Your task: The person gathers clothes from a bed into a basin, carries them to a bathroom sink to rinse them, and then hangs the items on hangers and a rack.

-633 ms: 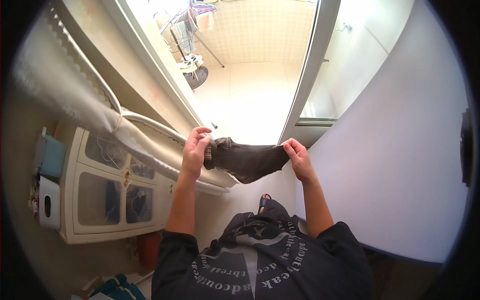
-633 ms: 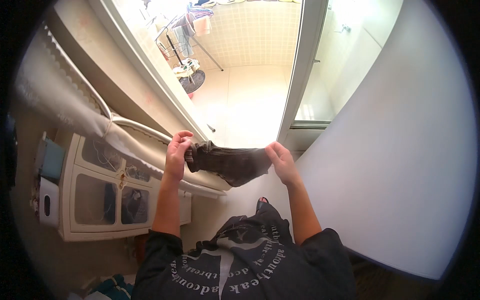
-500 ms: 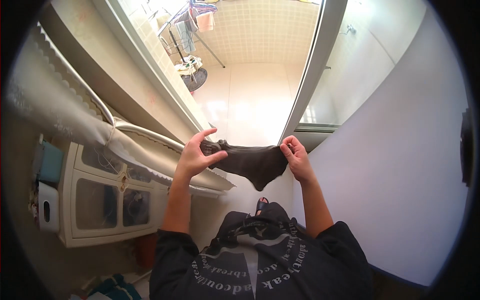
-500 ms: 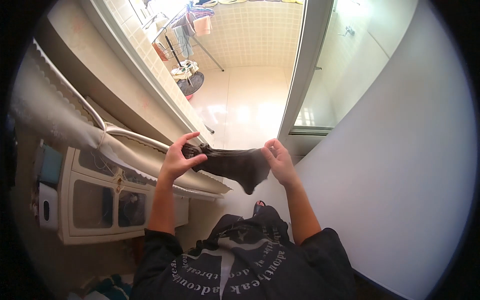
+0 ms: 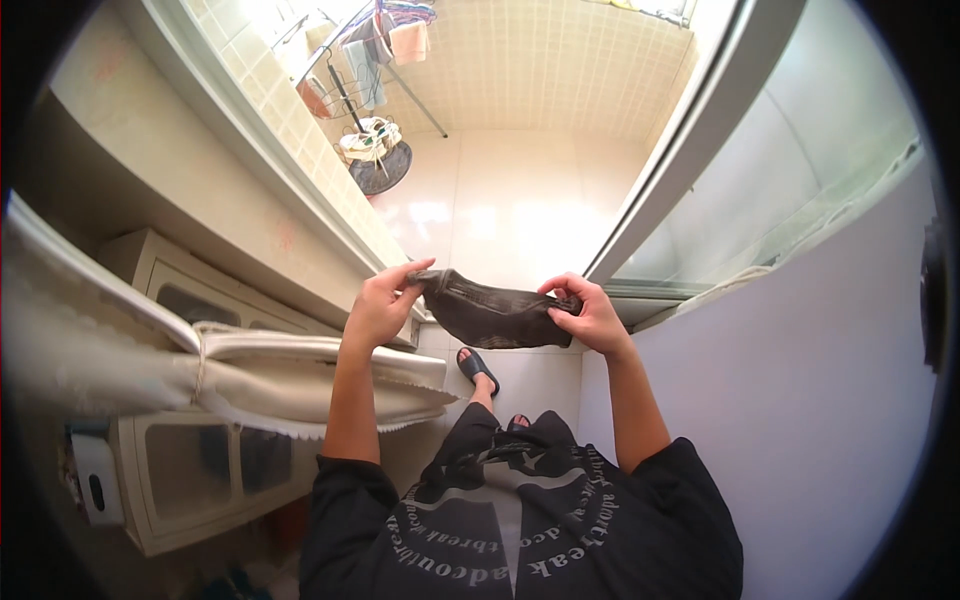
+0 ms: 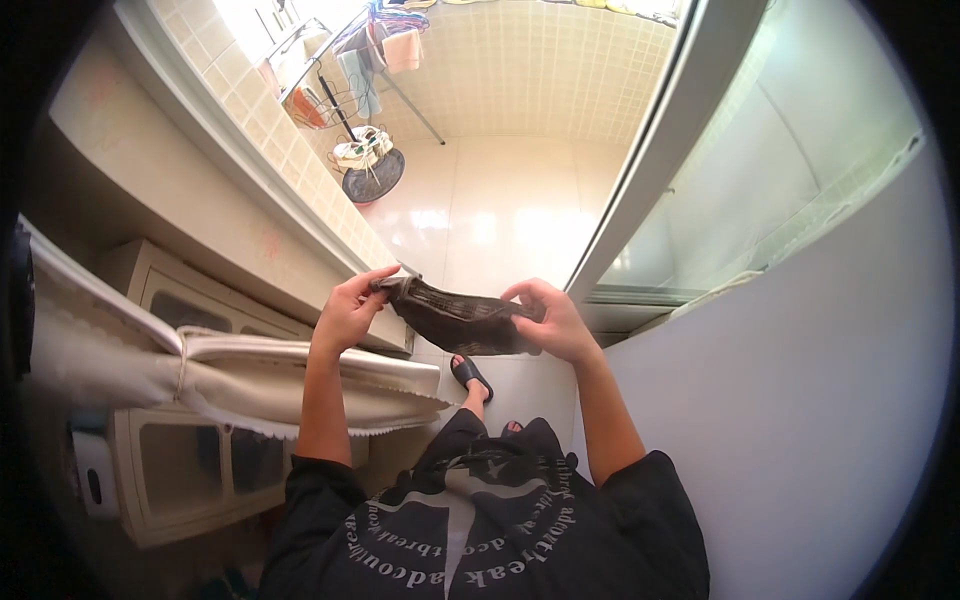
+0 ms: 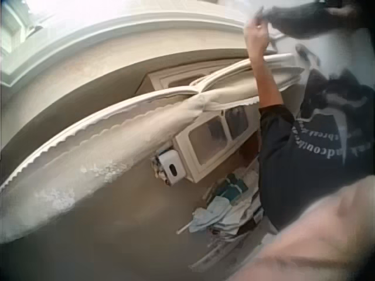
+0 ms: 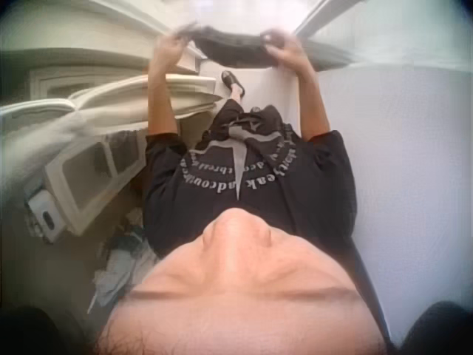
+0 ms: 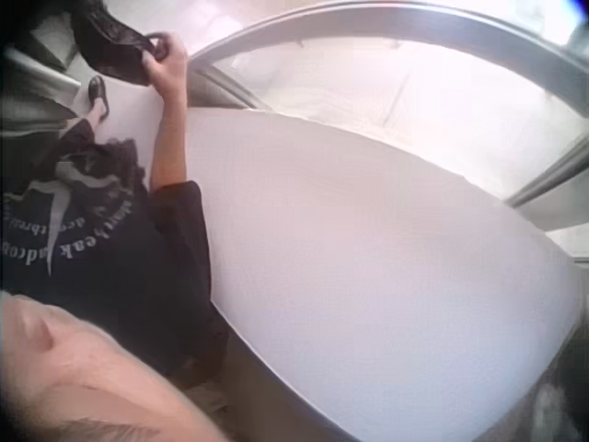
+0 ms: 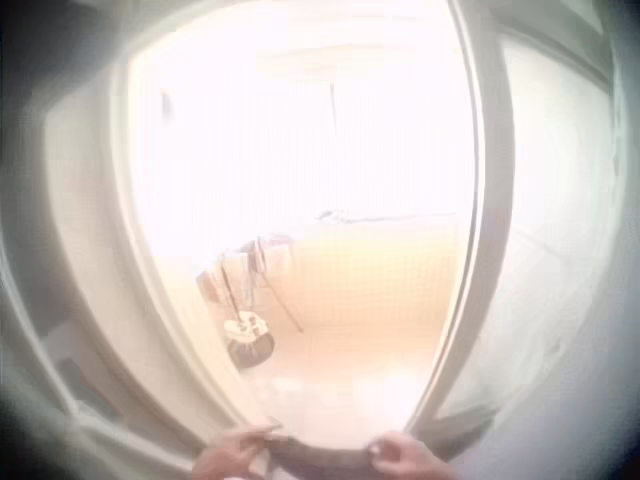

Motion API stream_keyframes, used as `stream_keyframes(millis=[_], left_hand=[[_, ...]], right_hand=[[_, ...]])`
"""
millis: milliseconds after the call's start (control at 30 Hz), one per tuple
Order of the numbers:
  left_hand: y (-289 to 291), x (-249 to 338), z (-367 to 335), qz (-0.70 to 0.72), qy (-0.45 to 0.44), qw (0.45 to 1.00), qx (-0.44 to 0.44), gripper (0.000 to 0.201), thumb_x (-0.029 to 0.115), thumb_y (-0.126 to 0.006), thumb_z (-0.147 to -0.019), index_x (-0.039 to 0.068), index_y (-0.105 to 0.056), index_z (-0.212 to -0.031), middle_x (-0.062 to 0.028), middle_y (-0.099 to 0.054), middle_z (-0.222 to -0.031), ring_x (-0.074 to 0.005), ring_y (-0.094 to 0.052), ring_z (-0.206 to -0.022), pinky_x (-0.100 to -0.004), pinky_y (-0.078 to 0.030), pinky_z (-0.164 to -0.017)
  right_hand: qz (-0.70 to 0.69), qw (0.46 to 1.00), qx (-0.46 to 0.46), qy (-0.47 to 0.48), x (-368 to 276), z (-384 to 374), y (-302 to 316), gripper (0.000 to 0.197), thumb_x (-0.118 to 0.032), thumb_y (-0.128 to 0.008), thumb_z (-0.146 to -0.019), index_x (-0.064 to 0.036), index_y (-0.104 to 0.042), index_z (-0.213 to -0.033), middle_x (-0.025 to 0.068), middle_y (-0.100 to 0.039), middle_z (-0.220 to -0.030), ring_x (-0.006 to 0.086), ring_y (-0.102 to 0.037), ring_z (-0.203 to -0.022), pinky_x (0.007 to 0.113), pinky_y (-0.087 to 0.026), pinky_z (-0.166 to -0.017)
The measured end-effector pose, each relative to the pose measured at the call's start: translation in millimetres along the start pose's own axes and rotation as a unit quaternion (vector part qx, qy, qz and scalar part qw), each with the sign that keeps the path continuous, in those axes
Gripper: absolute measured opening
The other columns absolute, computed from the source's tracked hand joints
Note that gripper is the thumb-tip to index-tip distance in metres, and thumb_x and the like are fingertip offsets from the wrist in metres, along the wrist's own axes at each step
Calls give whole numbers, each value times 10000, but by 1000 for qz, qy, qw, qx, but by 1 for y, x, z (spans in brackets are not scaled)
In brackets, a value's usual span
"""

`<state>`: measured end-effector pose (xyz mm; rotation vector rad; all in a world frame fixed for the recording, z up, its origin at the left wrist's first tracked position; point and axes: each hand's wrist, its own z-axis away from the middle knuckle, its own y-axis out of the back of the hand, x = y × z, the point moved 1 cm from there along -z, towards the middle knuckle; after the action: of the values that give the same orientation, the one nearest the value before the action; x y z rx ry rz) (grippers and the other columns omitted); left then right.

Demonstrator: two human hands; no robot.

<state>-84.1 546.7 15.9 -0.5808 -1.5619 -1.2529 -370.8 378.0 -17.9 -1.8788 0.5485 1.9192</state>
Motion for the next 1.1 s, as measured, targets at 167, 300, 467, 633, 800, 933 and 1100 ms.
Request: stream_keyframes(millis=[167, 300, 467, 633, 800, 933, 1100], left_hand=[[30, -41, -64, 29, -15, 999, 1, 352, 1, -500, -964, 30, -590, -1303, -53, -686, -976, -98, -620, -859, -249, -515, -793], [46, -62, -112, 273, -15, 961, 35, 311, 27, -479, -979, -20, -590, -1266, -90, -684, -1002, -136, -652, -924, -267, -528, -834], [67, -53, -162, 385, 4, 921, 50, 294, 42, -483, -974, -36, -614, -1225, -106, -690, -1023, -142, -662, -914, -263, -522, -848], [80, -56, -196, 213, -64, 966, 131, 348, 131, -630, -943, -4, -621, -1264, -1, -643, -805, -39, -530, -710, -191, -438, -633], [94, -54, -215, 124, -91, 977, 149, 370, 160, -652, -937, 31, -619, -1281, 34, -580, -685, -23, -460, -624, -188, -374, -564], [101, -41, -225, 211, -109, 966, 106, 358, 134, -621, -961, 0, -599, -1292, 20, -604, -769, -29, -486, -683, -188, -403, -581], [104, -25, -238, 396, -27, 916, 60, 345, 90, -560, -984, 27, -578, -1323, 15, -639, -847, -27, -551, -696, -170, -448, -620]], right_hand=[[241, 963, 105, 61, 13, -71, 6, 272, -51, -696, -801, -32, -672, -1071, 90, -597, -864, 214, -603, -799, 308, -488, -736], [246, 954, 172, 15, 22, -120, 3, 176, -78, -722, -804, -31, -714, -973, 127, -630, -879, 264, -622, -817, 325, -487, -750], [213, 940, 265, 9, 12, -168, 5, 126, -57, -698, -851, -33, -721, -973, 79, -625, -896, 154, -613, -651, 269, -467, -595], [92, 939, 322, 74, -7, -198, -2, 166, -19, -618, -921, -44, -716, -1053, 59, -578, -993, 125, -648, -639, 208, -520, -550], [129, 890, 399, 177, -11, -221, 9, 153, -35, -627, -926, -47, -718, -1050, 62, -524, -1024, 121, -627, -714, 217, -531, -625], [198, 868, 417, 183, -19, -236, 15, 99, -98, -613, -957, -41, -679, -1003, 15, -536, -904, 94, -502, -764, 215, -429, -675], [19, 900, 413, 139, -10, -260, 25, 189, -210, -576, -994, -25, -591, -1026, -52, -501, -748, 33, -421, -687, 189, -335, -587]])
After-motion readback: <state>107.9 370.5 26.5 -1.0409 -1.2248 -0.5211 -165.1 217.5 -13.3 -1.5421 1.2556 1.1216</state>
